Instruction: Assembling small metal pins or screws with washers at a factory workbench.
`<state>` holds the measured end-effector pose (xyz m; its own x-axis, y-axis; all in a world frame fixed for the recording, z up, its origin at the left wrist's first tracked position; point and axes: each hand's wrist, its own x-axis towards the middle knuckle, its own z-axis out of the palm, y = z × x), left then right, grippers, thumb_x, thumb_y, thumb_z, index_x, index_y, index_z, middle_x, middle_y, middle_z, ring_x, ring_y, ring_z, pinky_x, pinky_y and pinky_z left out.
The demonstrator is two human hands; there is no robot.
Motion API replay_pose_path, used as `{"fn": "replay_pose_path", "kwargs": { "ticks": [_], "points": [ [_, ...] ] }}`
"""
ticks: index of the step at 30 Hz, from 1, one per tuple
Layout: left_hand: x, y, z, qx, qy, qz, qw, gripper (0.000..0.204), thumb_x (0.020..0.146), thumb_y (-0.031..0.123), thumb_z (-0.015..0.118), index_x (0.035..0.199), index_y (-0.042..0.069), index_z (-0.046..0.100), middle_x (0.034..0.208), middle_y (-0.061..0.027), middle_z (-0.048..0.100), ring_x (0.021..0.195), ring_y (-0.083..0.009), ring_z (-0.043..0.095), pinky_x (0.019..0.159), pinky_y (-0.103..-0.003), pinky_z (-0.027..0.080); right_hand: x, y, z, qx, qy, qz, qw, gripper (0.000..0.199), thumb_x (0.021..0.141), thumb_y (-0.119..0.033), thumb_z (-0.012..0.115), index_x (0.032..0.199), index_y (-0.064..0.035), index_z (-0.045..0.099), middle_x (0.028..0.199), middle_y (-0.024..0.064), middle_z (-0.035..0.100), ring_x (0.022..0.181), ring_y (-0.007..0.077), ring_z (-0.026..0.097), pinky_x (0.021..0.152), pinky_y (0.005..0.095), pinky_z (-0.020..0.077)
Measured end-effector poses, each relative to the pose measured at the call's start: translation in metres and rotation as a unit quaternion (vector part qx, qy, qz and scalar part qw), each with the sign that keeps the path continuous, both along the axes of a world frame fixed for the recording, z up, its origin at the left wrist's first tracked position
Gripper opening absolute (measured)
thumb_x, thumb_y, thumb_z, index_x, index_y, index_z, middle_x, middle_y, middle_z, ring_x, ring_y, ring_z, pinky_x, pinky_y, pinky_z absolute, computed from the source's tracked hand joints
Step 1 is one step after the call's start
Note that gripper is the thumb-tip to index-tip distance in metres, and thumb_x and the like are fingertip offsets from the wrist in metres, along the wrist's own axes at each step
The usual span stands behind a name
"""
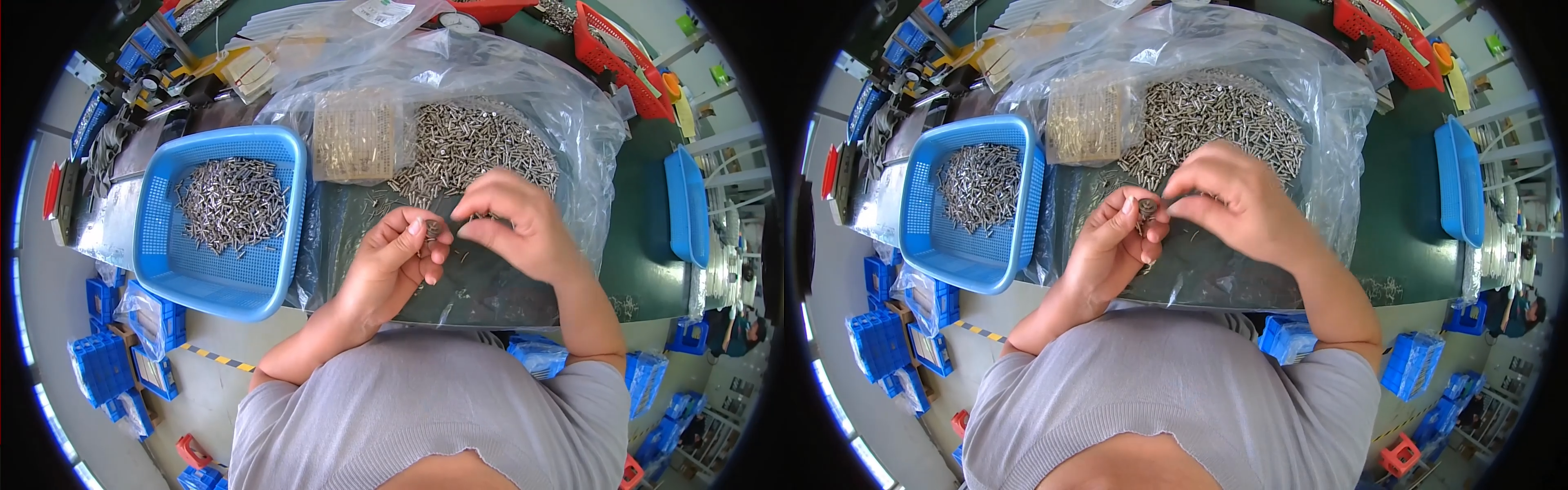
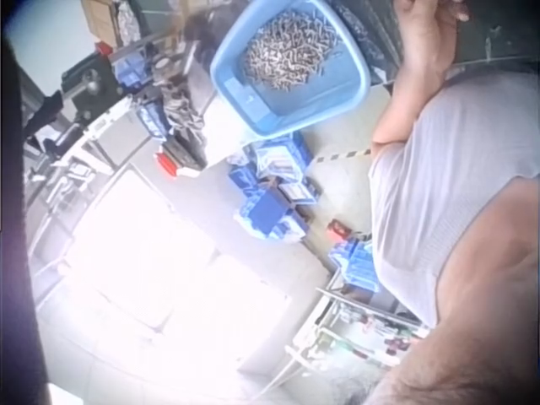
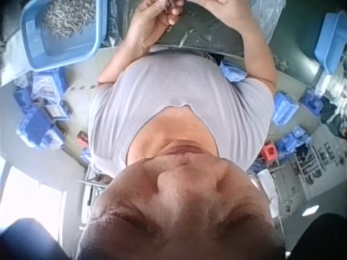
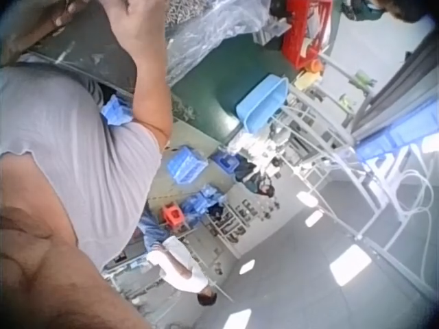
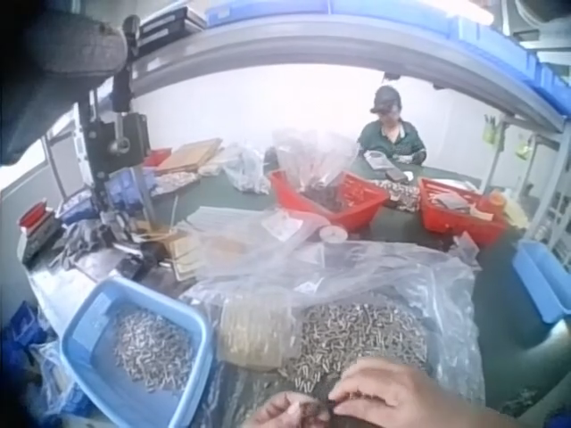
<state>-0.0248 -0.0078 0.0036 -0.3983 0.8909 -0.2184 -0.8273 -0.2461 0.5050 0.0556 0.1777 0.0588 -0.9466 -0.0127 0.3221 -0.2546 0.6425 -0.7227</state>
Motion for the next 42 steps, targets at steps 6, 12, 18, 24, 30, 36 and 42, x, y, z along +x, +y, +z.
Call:
{"fn": "replay_pose_path", "kwargs": {
  "ticks": [6, 12, 18, 24, 30, 36, 42],
  "points": [
    [0.001, 0.002, 0.001, 0.000, 0.006, 0.010, 1.000, 0.021, 0.095, 0.023, 0.053, 0.104, 0.004, 0.054, 0.095, -0.0089, 0.058, 0.077, -0.0128, 0.052, 0.061, -0.025, 0.044, 0.008, 0.018, -0.006, 0.149, -0.103, -0.006, 0.983, 0.020, 0.066, -0.007, 0.071, 0.084, -0.0061, 0.062, 0.081, 0.0068, 0.056, 0.082, 0.0263, 0.056, 0.072, 0.0369, 0.0456],
    [0.001, 0.002, 0.003, 0.004, 0.000, 0.009, 1.000, 0.020, 0.095, 0.021, 0.053, 0.103, 0.003, 0.054, 0.096, -0.0093, 0.057, 0.076, -0.0131, 0.051, 0.061, -0.025, 0.043, -0.006, 0.011, -0.027, 0.207, -0.053, -0.062, 0.975, 0.014, 0.070, -0.013, 0.070, 0.077, -0.0085, 0.059, 0.077, 0.0054, 0.054, 0.079, 0.0256, 0.056, 0.070, 0.0372, 0.0460],
    [-0.001, 0.001, 0.001, 0.019, -0.010, 0.007, 1.000, 0.017, 0.095, 0.016, 0.052, 0.105, 0.002, 0.054, 0.097, -0.0101, 0.059, 0.079, -0.0136, 0.055, 0.063, -0.026, 0.048, -0.010, 0.008, -0.031, 0.222, -0.021, -0.066, 0.973, 0.014, 0.072, -0.007, 0.067, 0.077, -0.0051, 0.054, 0.079, 0.0073, 0.055, 0.078, 0.0281, 0.055, 0.067, 0.0379, 0.0445],
    [0.000, 0.001, -0.001, 0.024, -0.022, 0.009, 0.999, 0.017, 0.095, 0.016, 0.053, 0.106, 0.003, 0.054, 0.096, -0.0096, 0.058, 0.078, -0.0134, 0.054, 0.063, -0.026, 0.047, -0.008, 0.010, -0.024, 0.147, -0.003, -0.095, 0.985, 0.012, 0.073, -0.009, 0.067, 0.081, -0.0068, 0.058, 0.080, 0.0064, 0.056, 0.080, 0.0265, 0.056, 0.069, 0.0378, 0.0462],
    [-0.001, 0.000, 0.000, 0.023, -0.018, 0.004, 1.000, 0.017, 0.095, 0.016, 0.052, 0.106, 0.003, 0.054, 0.095, -0.0092, 0.058, 0.077, -0.0132, 0.054, 0.063, -0.026, 0.046, -0.011, 0.006, -0.032, 0.202, 0.008, -0.048, 0.978, 0.010, 0.071, -0.010, 0.068, 0.078, -0.0068, 0.061, 0.080, 0.0059, 0.056, 0.080, 0.0263, 0.056, 0.069, 0.0378, 0.0465],
    [0.000, 0.000, 0.001, 0.015, -0.019, 0.006, 1.000, 0.017, 0.095, 0.017, 0.053, 0.106, 0.004, 0.054, 0.094, -0.0083, 0.058, 0.075, -0.0120, 0.053, 0.062, -0.026, 0.045, -0.010, 0.006, -0.026, 0.135, -0.002, -0.044, 0.990, 0.011, 0.075, -0.005, 0.067, 0.082, -0.0036, 0.060, 0.078, 0.0057, 0.055, 0.072, 0.0223, 0.055, 0.064, 0.0327, 0.0443],
    [0.000, 0.000, 0.004, -0.009, -0.024, -0.012, 1.000, 0.016, 0.095, 0.020, 0.055, 0.101, 0.005, 0.053, 0.090, -0.0063, 0.060, 0.070, -0.0100, 0.052, 0.059, -0.025, 0.043, -0.002, -0.006, -0.011, -0.158, -0.123, 0.000, 0.980, 0.009, 0.086, -0.009, 0.063, 0.083, -0.0021, 0.059, 0.079, 0.0020, 0.056, 0.071, 0.0113, 0.052, 0.063, 0.0248, 0.0420]
  ]
}}
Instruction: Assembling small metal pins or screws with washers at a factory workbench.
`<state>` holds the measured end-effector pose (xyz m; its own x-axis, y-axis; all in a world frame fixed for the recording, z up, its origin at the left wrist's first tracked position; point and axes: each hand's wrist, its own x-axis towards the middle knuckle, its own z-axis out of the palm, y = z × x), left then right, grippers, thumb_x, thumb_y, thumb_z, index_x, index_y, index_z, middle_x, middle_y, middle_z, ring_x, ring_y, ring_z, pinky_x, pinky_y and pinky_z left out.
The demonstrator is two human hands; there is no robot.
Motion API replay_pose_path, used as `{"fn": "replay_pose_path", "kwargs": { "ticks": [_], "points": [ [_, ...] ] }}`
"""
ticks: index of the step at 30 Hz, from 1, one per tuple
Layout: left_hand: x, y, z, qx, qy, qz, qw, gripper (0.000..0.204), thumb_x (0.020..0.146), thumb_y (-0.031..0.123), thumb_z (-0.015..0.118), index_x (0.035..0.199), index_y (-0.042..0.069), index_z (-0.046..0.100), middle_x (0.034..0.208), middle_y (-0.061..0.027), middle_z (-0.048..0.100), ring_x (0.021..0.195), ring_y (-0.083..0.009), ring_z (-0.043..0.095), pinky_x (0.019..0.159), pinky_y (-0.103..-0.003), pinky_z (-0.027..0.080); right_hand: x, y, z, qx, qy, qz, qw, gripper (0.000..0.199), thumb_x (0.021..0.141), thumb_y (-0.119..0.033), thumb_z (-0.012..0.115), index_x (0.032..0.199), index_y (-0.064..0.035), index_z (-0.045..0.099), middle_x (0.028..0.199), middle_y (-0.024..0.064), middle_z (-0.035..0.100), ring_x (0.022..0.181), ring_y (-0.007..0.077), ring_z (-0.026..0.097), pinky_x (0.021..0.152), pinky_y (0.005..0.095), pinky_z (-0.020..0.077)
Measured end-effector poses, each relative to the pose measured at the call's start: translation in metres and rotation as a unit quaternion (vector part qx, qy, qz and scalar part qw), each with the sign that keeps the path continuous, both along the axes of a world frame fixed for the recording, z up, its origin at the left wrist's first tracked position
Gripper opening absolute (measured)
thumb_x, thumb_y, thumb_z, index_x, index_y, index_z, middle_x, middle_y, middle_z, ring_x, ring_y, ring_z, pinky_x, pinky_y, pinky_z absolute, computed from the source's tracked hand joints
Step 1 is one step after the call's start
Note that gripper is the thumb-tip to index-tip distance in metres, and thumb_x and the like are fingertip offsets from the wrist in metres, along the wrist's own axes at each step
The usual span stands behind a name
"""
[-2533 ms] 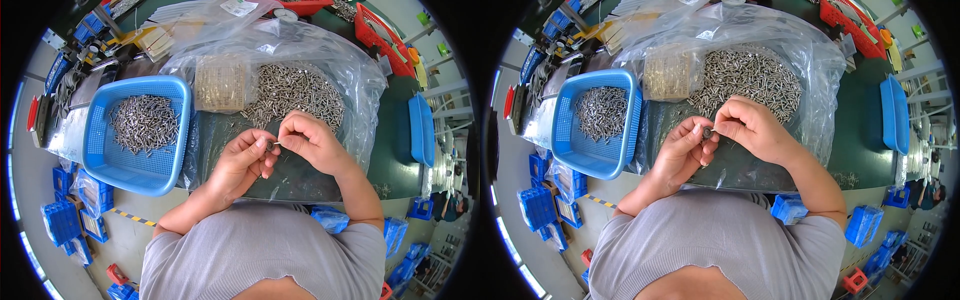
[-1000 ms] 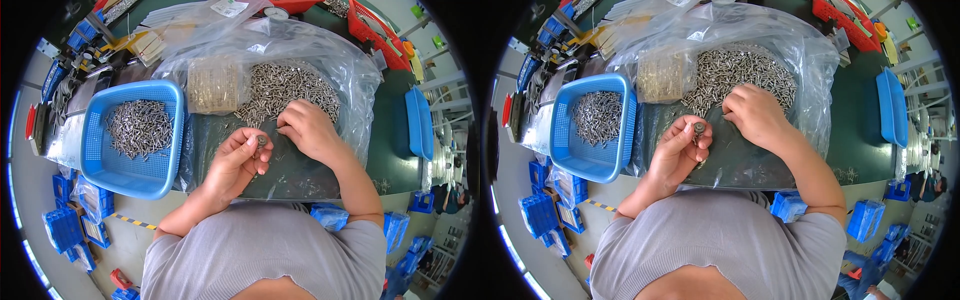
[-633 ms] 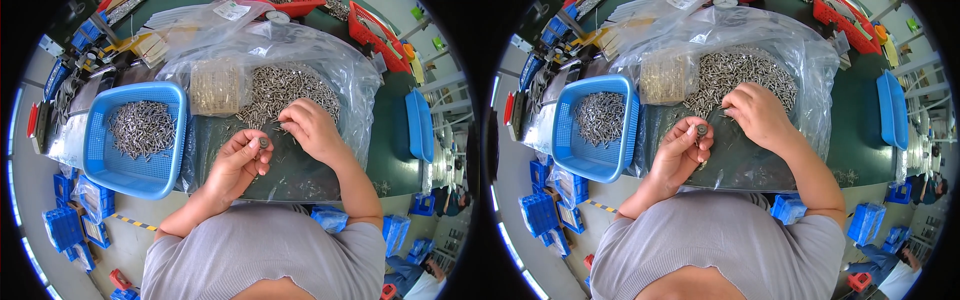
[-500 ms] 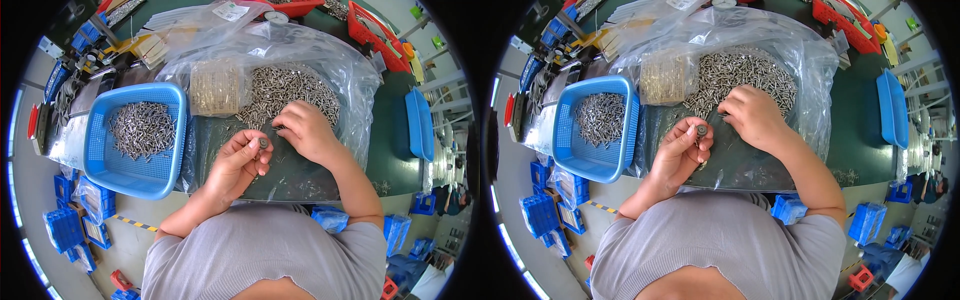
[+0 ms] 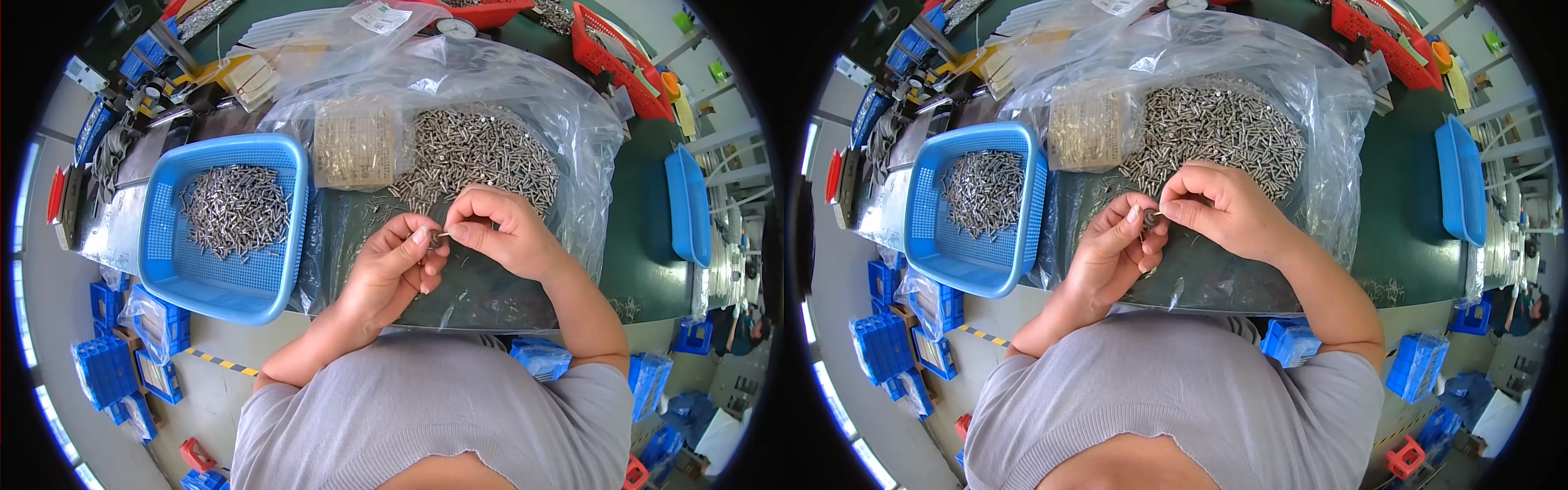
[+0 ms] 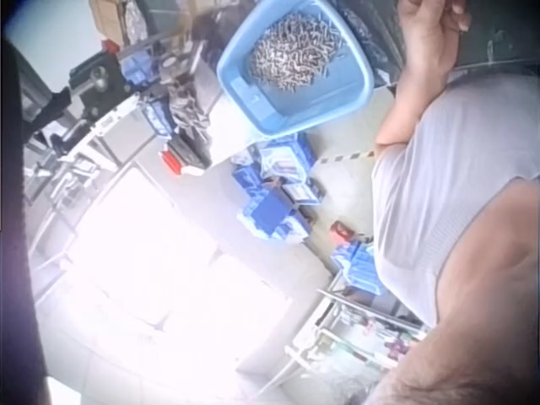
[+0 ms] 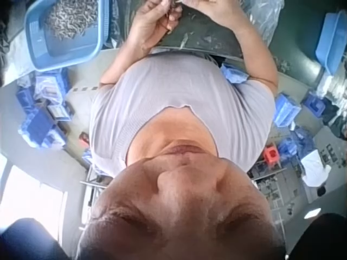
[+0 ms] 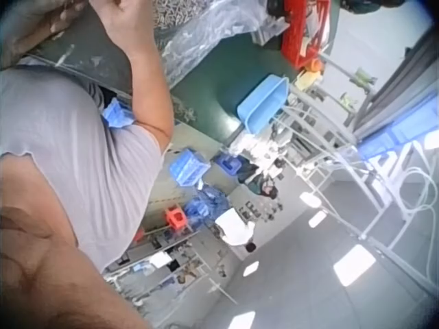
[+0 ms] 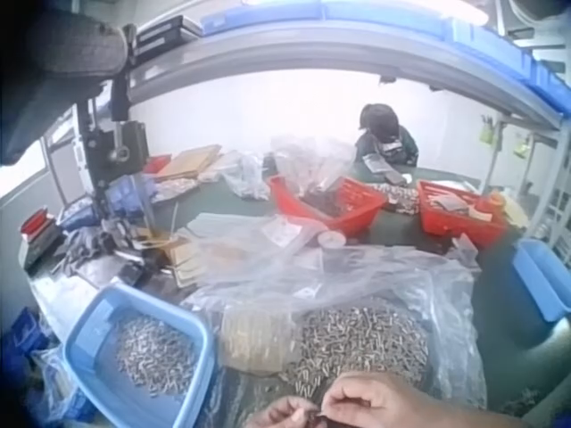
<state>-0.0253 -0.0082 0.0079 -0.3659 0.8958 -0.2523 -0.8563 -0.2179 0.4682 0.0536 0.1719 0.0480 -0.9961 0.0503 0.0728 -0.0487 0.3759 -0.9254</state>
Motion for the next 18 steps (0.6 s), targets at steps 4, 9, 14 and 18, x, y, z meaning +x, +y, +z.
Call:
{"fn": "replay_pose_path", "kwargs": {
  "ticks": [4, 9, 14, 18],
  "points": [
    [0.0008, 0.0001, -0.0013, -0.008, 0.004, 0.001, 1.000, 0.016, 0.094, 0.021, 0.057, 0.099, 0.006, 0.053, 0.086, -0.0052, 0.060, 0.069, -0.0094, 0.052, 0.057, -0.024, 0.042, 0.0001, -0.0008, 0.0005, -0.013, -0.009, -0.003, 1.000, 0.009, 0.086, -0.009, 0.062, 0.083, -0.0022, 0.058, 0.079, 0.0021, 0.056, 0.070, 0.0114, 0.052, 0.062, 0.0249, 0.0420],
    [0.0013, 0.0012, 0.0010, -0.014, 0.004, -0.001, 1.000, 0.016, 0.093, 0.021, 0.057, 0.098, 0.007, 0.053, 0.085, -0.0042, 0.060, 0.069, -0.0089, 0.050, 0.056, -0.024, 0.041, 0.0022, -0.0030, 0.0053, 0.030, 0.012, -0.001, 0.999, 0.009, 0.086, -0.009, 0.062, 0.082, -0.0025, 0.058, 0.077, 0.0028, 0.055, 0.069, 0.0121, 0.053, 0.062, 0.0255, 0.0426],
    [0.0015, 0.0003, 0.0018, -0.015, 0.004, -0.004, 1.000, 0.016, 0.093, 0.021, 0.057, 0.098, 0.007, 0.054, 0.084, -0.0038, 0.060, 0.067, -0.0086, 0.048, 0.056, -0.023, 0.040, 0.0025, -0.0057, 0.0064, 0.026, 0.018, -0.003, 0.999, 0.010, 0.086, -0.009, 0.062, 0.081, -0.0024, 0.058, 0.077, 0.0036, 0.055, 0.069, 0.0131, 0.054, 0.062, 0.0262, 0.0430],
    [0.0010, 0.0004, 0.0019, -0.013, 0.008, -0.008, 1.000, 0.016, 0.093, 0.021, 0.058, 0.098, 0.007, 0.054, 0.084, -0.0038, 0.060, 0.067, -0.0085, 0.047, 0.055, -0.023, 0.039, 0.0030, -0.0059, 0.0060, 0.033, 0.025, -0.006, 0.999, 0.009, 0.085, -0.008, 0.062, 0.080, -0.0025, 0.057, 0.077, 0.0040, 0.055, 0.069, 0.0139, 0.054, 0.062, 0.0265, 0.0433]
  ]
}}
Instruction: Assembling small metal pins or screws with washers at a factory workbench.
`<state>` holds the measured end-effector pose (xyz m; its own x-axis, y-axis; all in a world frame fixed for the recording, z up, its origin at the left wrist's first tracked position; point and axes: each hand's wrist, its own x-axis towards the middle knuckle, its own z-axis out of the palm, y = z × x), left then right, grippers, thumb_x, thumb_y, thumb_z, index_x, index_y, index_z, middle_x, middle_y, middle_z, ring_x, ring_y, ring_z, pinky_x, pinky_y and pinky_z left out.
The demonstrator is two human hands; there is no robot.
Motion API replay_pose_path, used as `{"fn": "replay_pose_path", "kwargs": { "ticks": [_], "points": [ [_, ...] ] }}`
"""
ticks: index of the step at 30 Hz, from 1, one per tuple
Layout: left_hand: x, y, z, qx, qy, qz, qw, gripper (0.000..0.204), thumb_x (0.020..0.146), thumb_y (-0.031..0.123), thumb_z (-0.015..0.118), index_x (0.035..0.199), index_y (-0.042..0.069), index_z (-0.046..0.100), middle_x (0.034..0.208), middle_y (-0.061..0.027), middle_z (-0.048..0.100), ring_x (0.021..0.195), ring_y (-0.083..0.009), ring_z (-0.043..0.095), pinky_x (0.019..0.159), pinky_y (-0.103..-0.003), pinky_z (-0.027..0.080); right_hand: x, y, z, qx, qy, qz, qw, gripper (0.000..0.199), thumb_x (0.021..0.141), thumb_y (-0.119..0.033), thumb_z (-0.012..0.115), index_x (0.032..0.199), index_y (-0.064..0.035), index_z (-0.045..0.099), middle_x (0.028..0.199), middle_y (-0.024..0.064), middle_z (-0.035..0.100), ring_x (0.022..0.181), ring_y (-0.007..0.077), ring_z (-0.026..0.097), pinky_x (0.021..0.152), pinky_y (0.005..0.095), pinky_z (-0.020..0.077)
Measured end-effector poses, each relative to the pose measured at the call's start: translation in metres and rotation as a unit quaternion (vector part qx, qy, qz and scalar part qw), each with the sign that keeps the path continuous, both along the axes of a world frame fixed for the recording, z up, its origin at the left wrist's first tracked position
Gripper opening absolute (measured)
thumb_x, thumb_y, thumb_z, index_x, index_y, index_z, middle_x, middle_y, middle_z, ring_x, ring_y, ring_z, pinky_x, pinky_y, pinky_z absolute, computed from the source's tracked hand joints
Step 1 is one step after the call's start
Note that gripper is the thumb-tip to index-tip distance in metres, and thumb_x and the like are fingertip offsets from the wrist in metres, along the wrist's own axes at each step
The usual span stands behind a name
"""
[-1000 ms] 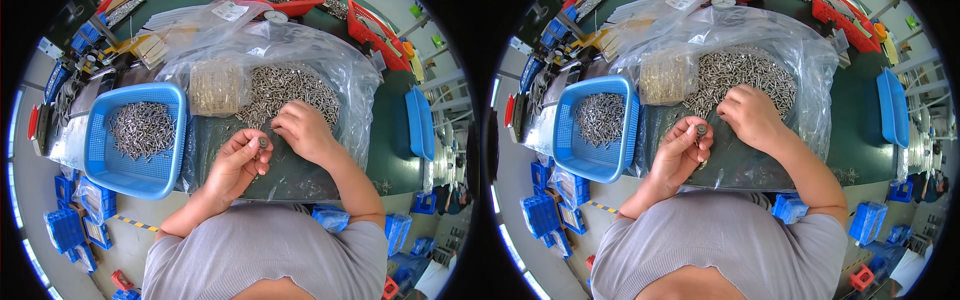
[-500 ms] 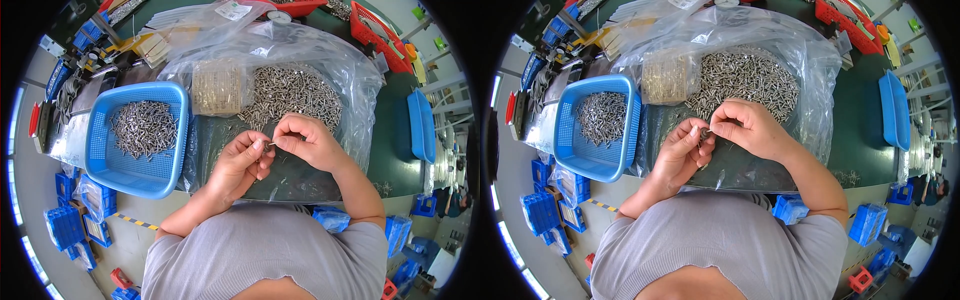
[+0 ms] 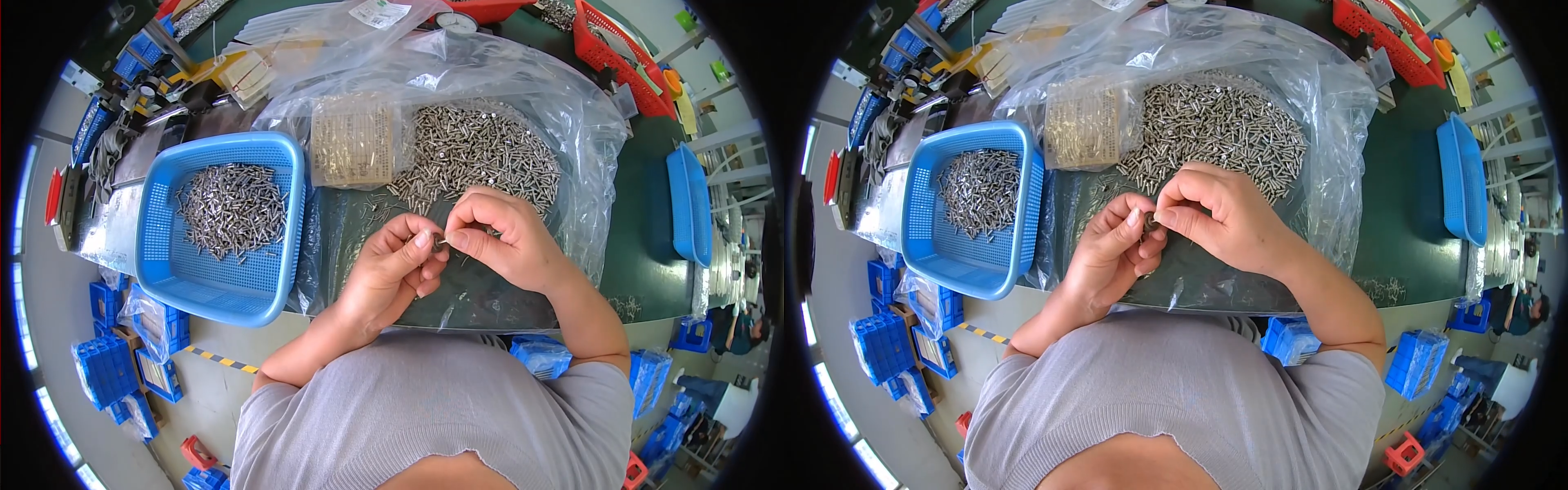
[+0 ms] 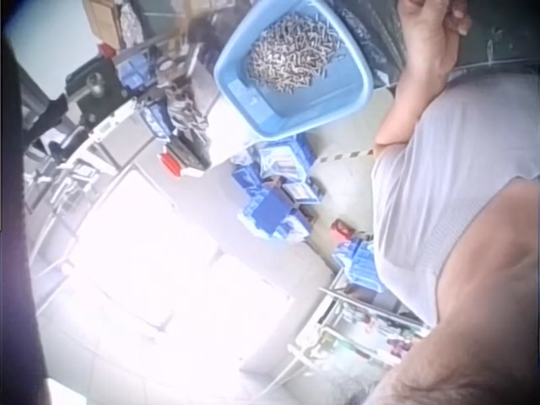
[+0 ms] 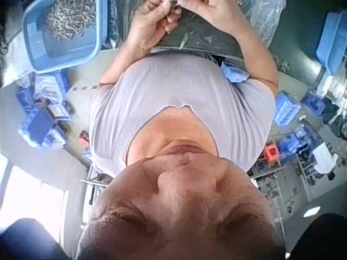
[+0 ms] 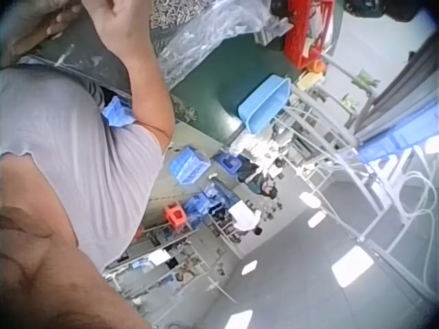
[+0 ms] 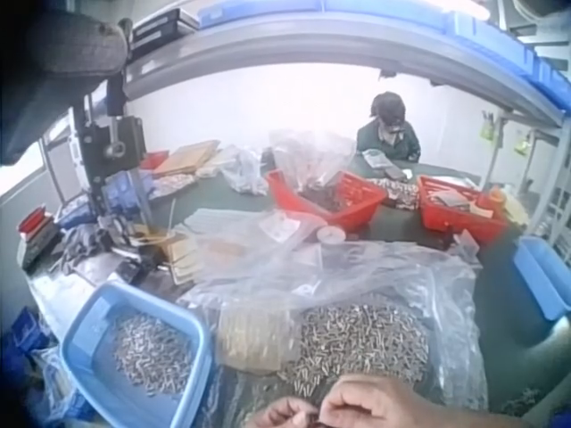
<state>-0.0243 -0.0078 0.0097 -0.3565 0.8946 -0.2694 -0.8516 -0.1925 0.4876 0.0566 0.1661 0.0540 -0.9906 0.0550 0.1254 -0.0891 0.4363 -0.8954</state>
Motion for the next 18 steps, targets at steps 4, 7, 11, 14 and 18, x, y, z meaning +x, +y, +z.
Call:
{"fn": "replay_pose_path", "kwargs": {
  "ticks": [4, 7, 11, 14, 18],
  "points": [
    [0.000, 0.000, 0.000, 0.004, -0.005, -0.001, 1.000, 0.016, 0.093, 0.021, 0.058, 0.097, 0.006, 0.054, 0.084, -0.0042, 0.060, 0.067, -0.0086, 0.047, 0.055, -0.023, 0.039, 0.000, -0.001, -0.002, -0.001, 0.006, -0.003, 1.000, 0.009, 0.085, -0.007, 0.062, 0.080, -0.0026, 0.057, 0.076, 0.0039, 0.055, 0.069, 0.0140, 0.054, 0.062, 0.0264, 0.0432],
    [0.000, 0.000, -0.001, 0.003, -0.003, -0.001, 1.000, 0.016, 0.093, 0.021, 0.058, 0.097, 0.006, 0.054, 0.084, -0.0045, 0.060, 0.066, -0.0086, 0.047, 0.054, -0.023, 0.039, 0.000, -0.001, -0.002, 0.006, 0.004, -0.001, 1.000, 0.009, 0.084, -0.007, 0.063, 0.081, -0.0028, 0.057, 0.079, 0.0042, 0.055, 0.069, 0.0140, 0.054, 0.062, 0.0264, 0.0432],
    [0.000, 0.000, -0.002, 0.010, -0.005, -0.012, 1.000, 0.016, 0.093, 0.021, 0.058, 0.096, 0.006, 0.054, 0.083, -0.0049, 0.059, 0.065, -0.0087, 0.047, 0.053, -0.023, 0.038, -0.003, -0.006, -0.003, -0.019, -0.004, -0.015, 1.000, 0.012, 0.078, -0.007, 0.069, 0.082, -0.0035, 0.058, 0.084, 0.0043, 0.056, 0.074, 0.0143, 0.055, 0.065, 0.0271, 0.0438],
    [-0.002, 0.000, -0.003, 0.019, -0.009, -0.021, 1.000, 0.017, 0.093, 0.022, 0.058, 0.095, 0.006, 0.055, 0.082, -0.0051, 0.059, 0.064, -0.0089, 0.047, 0.053, -0.023, 0.038, -0.006, -0.003, -0.010, 0.029, 0.052, 0.006, 0.998, 0.017, 0.074, -0.007, 0.072, 0.084, -0.0040, 0.059, 0.086, 0.0045, 0.056, 0.078, 0.0165, 0.056, 0.068, 0.0286, 0.0447],
    [-0.001, -0.001, 0.001, 0.015, -0.022, -0.022, 0.999, 0.018, 0.093, 0.023, 0.057, 0.098, 0.005, 0.055, 0.082, -0.0053, 0.059, 0.065, -0.0097, 0.050, 0.054, -0.023, 0.040, -0.004, -0.001, -0.007, 0.055, 0.077, 0.019, 0.995, 0.020, 0.072, -0.008, 0.074, 0.085, -0.0047, 0.060, 0.085, 0.0052, 0.057, 0.081, 0.0202, 0.057, 0.071, 0.0307, 0.0458]
  ]
}}
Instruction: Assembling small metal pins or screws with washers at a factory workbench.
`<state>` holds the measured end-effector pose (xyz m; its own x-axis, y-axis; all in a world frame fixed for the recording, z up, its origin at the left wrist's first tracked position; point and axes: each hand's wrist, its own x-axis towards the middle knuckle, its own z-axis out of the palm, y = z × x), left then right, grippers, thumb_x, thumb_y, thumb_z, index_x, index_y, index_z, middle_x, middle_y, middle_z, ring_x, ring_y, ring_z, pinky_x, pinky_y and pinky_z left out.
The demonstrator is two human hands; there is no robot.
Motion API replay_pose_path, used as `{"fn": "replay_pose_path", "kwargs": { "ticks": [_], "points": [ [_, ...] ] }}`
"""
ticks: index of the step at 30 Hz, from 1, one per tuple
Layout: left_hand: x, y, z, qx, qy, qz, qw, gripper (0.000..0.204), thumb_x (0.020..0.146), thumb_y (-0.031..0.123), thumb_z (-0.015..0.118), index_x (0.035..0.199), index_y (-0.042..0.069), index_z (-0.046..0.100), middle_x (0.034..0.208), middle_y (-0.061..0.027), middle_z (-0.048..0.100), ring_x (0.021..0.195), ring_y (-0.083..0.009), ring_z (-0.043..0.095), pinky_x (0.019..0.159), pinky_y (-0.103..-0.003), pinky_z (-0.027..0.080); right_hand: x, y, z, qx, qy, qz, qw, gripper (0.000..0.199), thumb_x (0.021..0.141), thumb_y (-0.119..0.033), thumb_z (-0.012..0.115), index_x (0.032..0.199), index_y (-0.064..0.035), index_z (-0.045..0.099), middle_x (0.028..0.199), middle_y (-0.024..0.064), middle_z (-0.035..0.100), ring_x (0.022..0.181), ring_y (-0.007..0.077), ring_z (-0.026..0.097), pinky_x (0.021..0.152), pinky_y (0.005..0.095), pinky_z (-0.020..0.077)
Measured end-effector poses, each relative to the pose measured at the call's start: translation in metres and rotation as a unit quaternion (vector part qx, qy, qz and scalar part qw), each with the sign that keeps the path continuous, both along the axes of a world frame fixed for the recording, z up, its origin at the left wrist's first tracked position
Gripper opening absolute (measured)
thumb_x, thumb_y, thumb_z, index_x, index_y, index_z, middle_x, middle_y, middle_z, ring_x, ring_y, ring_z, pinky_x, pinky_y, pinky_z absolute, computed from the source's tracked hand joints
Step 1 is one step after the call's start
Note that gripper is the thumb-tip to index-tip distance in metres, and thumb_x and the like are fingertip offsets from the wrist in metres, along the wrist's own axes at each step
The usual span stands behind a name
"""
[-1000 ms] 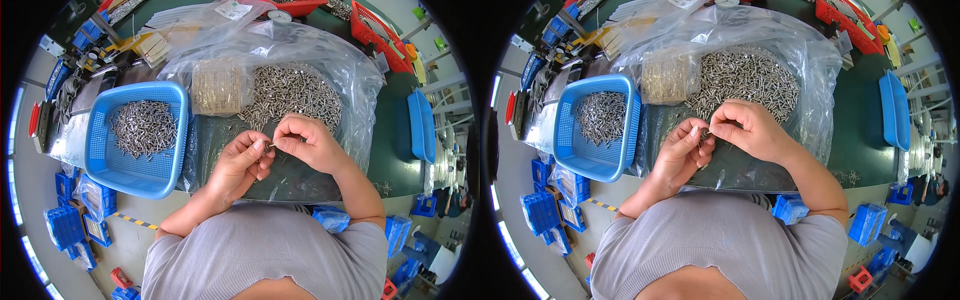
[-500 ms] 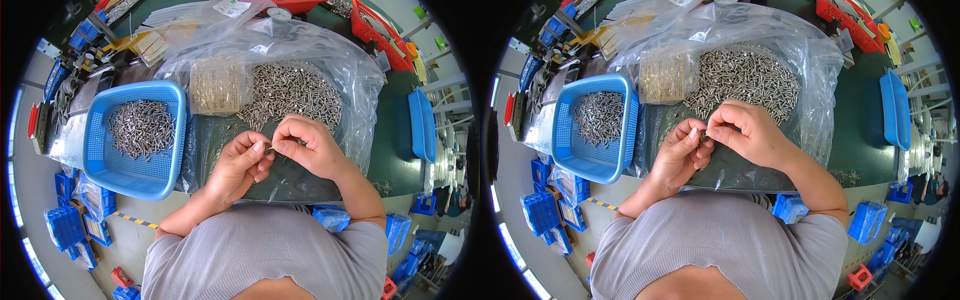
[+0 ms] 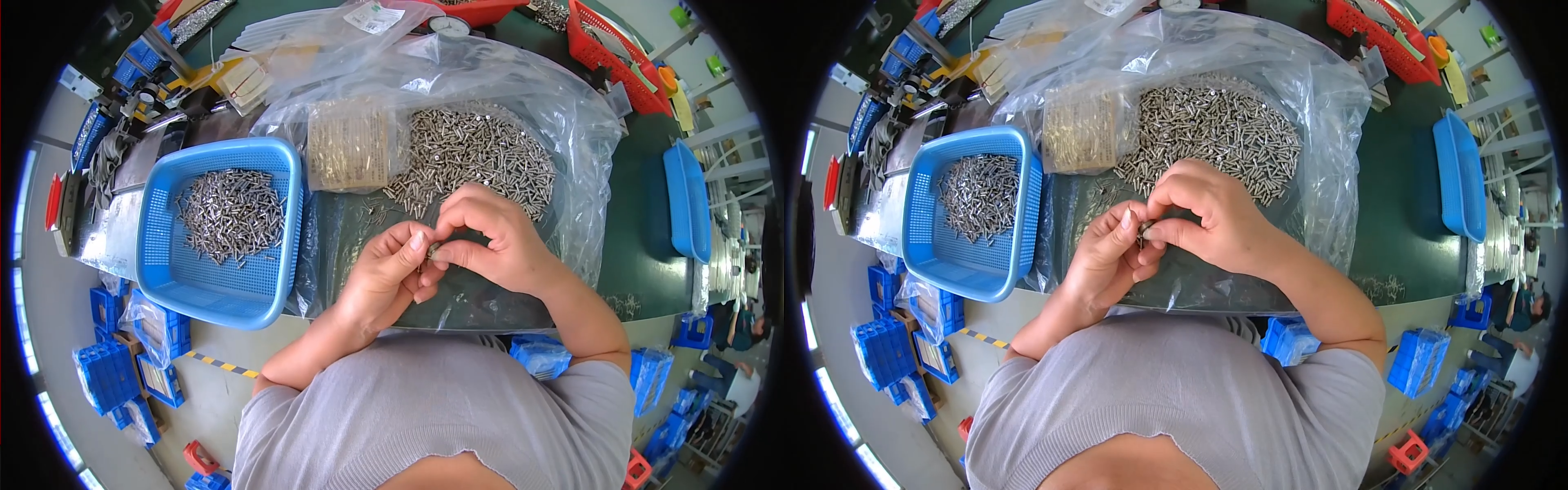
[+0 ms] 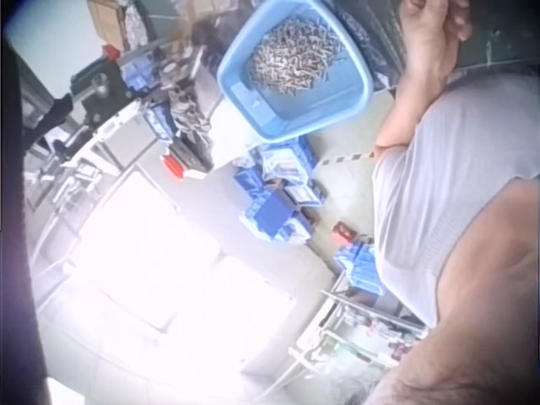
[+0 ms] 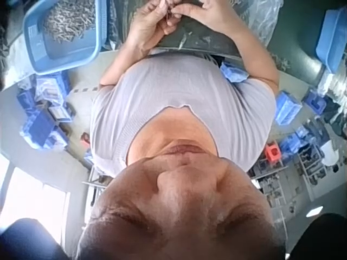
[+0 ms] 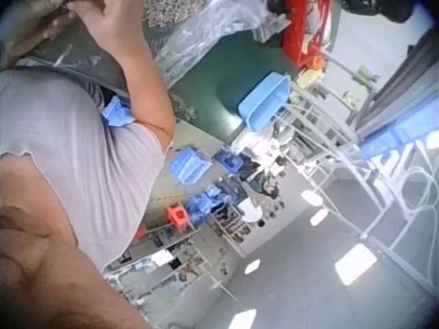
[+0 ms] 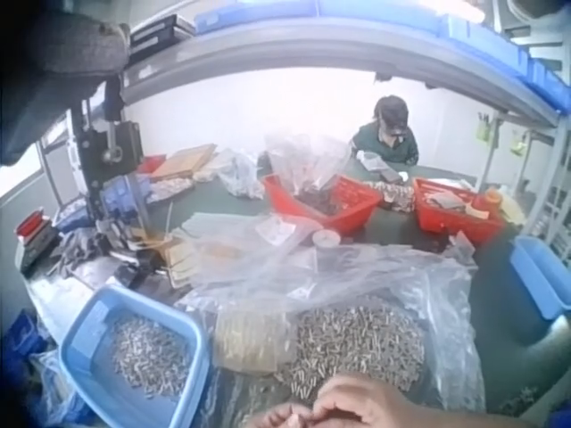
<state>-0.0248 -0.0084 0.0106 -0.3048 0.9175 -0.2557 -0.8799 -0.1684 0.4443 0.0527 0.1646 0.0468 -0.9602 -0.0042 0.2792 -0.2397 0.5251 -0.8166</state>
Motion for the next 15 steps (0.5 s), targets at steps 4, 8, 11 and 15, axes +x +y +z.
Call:
{"fn": "replay_pose_path", "kwargs": {
  "ticks": [4, 8, 11, 15],
  "points": [
    [0.001, 0.000, -0.007, -0.005, 0.043, 0.014, 0.999, 0.020, 0.094, 0.023, 0.056, 0.102, 0.005, 0.055, 0.084, -0.0058, 0.060, 0.069, -0.0109, 0.054, 0.057, -0.024, 0.044, 0.003, 0.005, 0.002, 0.049, 0.035, -0.019, 0.998, 0.018, 0.073, -0.006, 0.073, 0.087, -0.0044, 0.062, 0.085, 0.0057, 0.058, 0.080, 0.0200, 0.058, 0.070, 0.0305, 0.0459],
    [0.000, 0.001, -0.006, 0.016, 0.036, 0.035, 0.999, 0.020, 0.095, 0.021, 0.054, 0.104, 0.003, 0.054, 0.092, -0.0081, 0.060, 0.077, -0.0123, 0.056, 0.063, -0.025, 0.048, 0.004, 0.016, 0.006, 0.031, 0.003, -0.061, 0.998, 0.013, 0.077, -0.002, 0.068, 0.089, -0.0032, 0.064, 0.085, 0.0065, 0.060, 0.077, 0.0195, 0.059, 0.069, 0.0295, 0.0465],
    [0.000, 0.002, -0.006, 0.014, 0.037, 0.045, 0.998, 0.019, 0.095, 0.019, 0.053, 0.104, 0.003, 0.054, 0.096, -0.0094, 0.059, 0.079, -0.0127, 0.056, 0.064, -0.025, 0.049, 0.006, 0.028, 0.000, 0.114, -0.015, -0.134, 0.984, 0.014, 0.075, -0.003, 0.068, 0.088, -0.0037, 0.064, 0.084, 0.0065, 0.060, 0.077, 0.0218, 0.059, 0.069, 0.0314, 0.0468],
    [-0.001, 0.002, -0.005, 0.018, 0.031, 0.044, 0.998, 0.018, 0.095, 0.018, 0.052, 0.104, 0.003, 0.053, 0.098, -0.0100, 0.059, 0.080, -0.0131, 0.056, 0.064, -0.026, 0.049, 0.006, 0.032, -0.003, 0.255, -0.037, -0.070, 0.964, 0.016, 0.068, -0.006, 0.070, 0.082, -0.0054, 0.062, 0.080, 0.0065, 0.057, 0.079, 0.0257, 0.057, 0.070, 0.0362, 0.0455]
  ]
}}
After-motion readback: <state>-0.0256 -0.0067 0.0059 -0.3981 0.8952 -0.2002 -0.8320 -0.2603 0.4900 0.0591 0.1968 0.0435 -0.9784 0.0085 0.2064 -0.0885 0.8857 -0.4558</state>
